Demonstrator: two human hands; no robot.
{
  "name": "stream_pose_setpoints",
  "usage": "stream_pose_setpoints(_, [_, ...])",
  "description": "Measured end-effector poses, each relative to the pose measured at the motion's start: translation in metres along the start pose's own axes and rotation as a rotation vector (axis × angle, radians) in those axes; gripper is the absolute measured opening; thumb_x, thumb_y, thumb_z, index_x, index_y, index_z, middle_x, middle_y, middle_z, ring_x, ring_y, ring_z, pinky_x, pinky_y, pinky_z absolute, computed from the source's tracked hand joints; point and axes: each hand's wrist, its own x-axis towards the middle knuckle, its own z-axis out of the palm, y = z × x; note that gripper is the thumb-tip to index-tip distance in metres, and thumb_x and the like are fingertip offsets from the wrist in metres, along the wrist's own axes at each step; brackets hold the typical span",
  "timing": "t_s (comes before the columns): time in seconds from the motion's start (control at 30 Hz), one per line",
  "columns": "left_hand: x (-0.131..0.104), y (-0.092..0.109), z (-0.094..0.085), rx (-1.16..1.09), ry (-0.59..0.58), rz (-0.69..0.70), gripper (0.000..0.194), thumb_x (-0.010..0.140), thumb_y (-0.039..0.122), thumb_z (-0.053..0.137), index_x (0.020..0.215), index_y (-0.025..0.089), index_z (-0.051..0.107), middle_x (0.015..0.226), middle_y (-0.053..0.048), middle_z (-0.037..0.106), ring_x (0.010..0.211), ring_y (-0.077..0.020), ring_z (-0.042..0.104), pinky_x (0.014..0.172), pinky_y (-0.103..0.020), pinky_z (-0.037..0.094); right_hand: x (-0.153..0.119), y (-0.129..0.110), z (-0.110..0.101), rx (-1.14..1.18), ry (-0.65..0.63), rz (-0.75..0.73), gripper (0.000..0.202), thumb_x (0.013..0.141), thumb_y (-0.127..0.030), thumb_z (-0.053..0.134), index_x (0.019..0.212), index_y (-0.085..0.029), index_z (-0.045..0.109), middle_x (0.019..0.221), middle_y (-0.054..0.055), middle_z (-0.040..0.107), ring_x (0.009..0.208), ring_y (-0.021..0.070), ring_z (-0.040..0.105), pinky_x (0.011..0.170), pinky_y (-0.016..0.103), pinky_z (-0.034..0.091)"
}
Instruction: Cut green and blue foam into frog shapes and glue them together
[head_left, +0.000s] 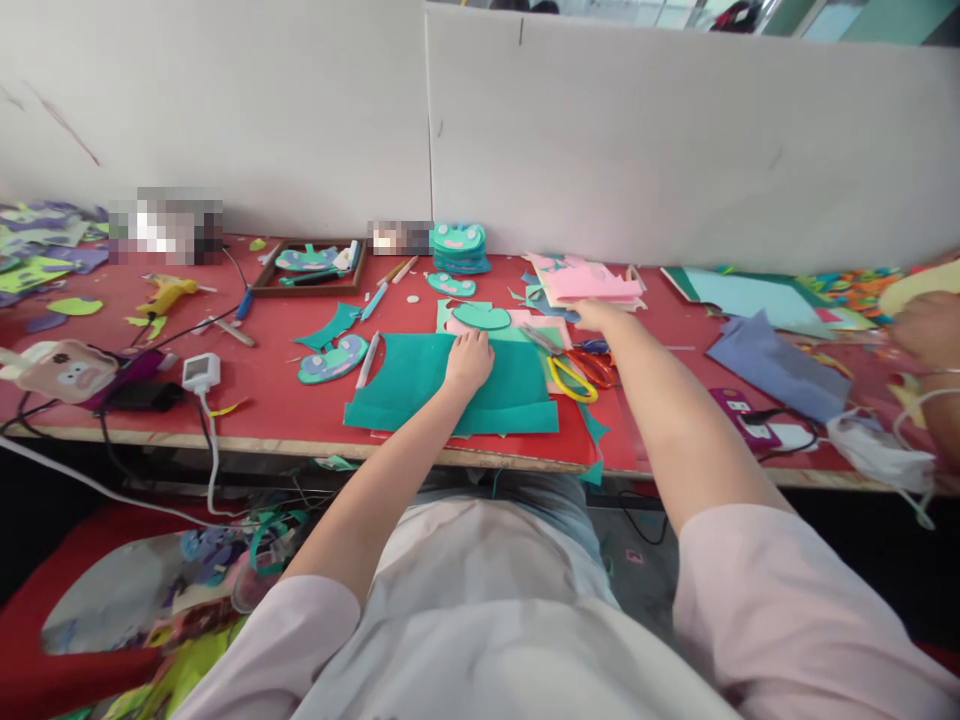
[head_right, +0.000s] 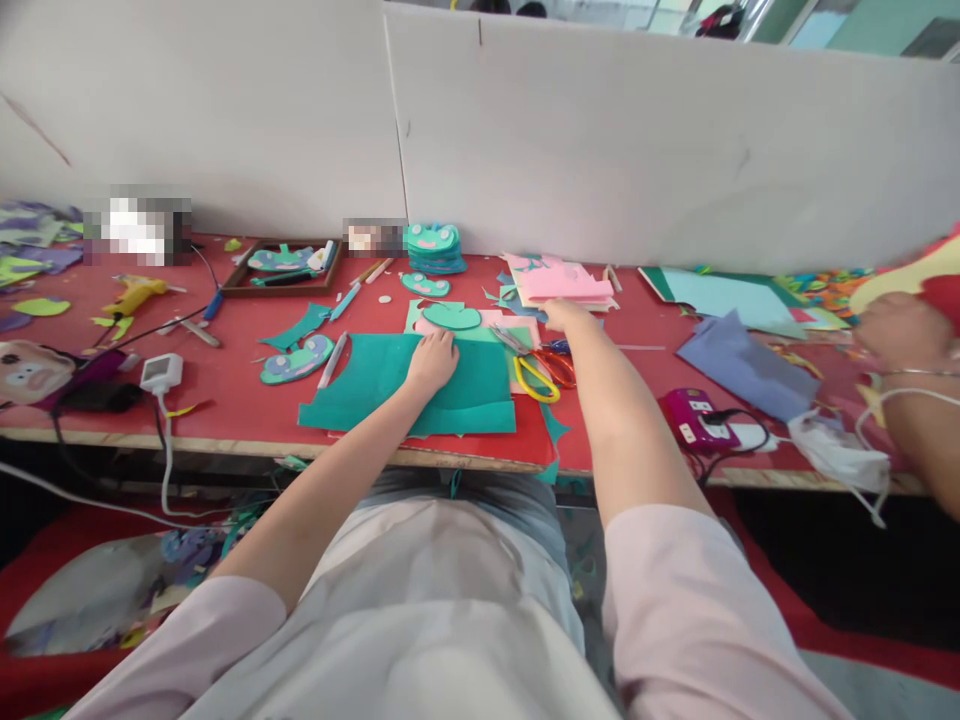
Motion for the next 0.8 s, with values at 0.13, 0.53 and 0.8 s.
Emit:
stream_pose_setpoints(0.13, [0.0, 0.001, -0.001, 0.004, -0.007, -0.006, 0.029, 0.092, 0.02, 0.034, 0.109, 0.013, 0.056, 0.115, -0.013, 0.061, 0.11, -0.0238, 0.055, 0.095, -0.034, 0.04, -0.009, -0.017, 0.001, -0.061, 0.074, 0.07, 0.053, 0.08, -0.008, 0.053, 0.132, -0.017, 0.053, 0.12, 0.019, 0.063, 0.105, 0.0274, 0.062, 0.09, 0.038, 0.044])
stream_pose_setpoints(0.53, [0.0, 0.001, 0.001, -0.006, -0.01, -0.02, 0.028, 0.092, 0.02, 0.034, 0.11, 0.014, 0.056, 0.115, -0.013, 0.06, 0.11, -0.0235, 0.055, 0.095, -0.034, 0.04, -0.009, -0.005, -0.024, 0.085, 0.43, 0.277, 0.04, 0.093, -0.021, 0.031, 0.116, -0.01, 0.062, 0.113, 0.025, 0.062, 0.118, 0.0333, 0.052, 0.099, 0.053, 0.036])
stream_pose_setpoints(0.8, [-0.001, -0.003, 0.0, -0.004, -0.021, -0.021, 0.029, 0.092, 0.02, 0.034, 0.11, 0.013, 0.056, 0.116, -0.014, 0.06, 0.111, -0.0239, 0.054, 0.096, -0.034, 0.04, -0.005, 0.01, -0.049, 0.178, 0.542, 0.367, 0.043, 0.094, -0.029, 0.029, 0.128, -0.016, 0.052, 0.117, 0.021, 0.06, 0.115, 0.0316, 0.053, 0.094, 0.048, 0.038])
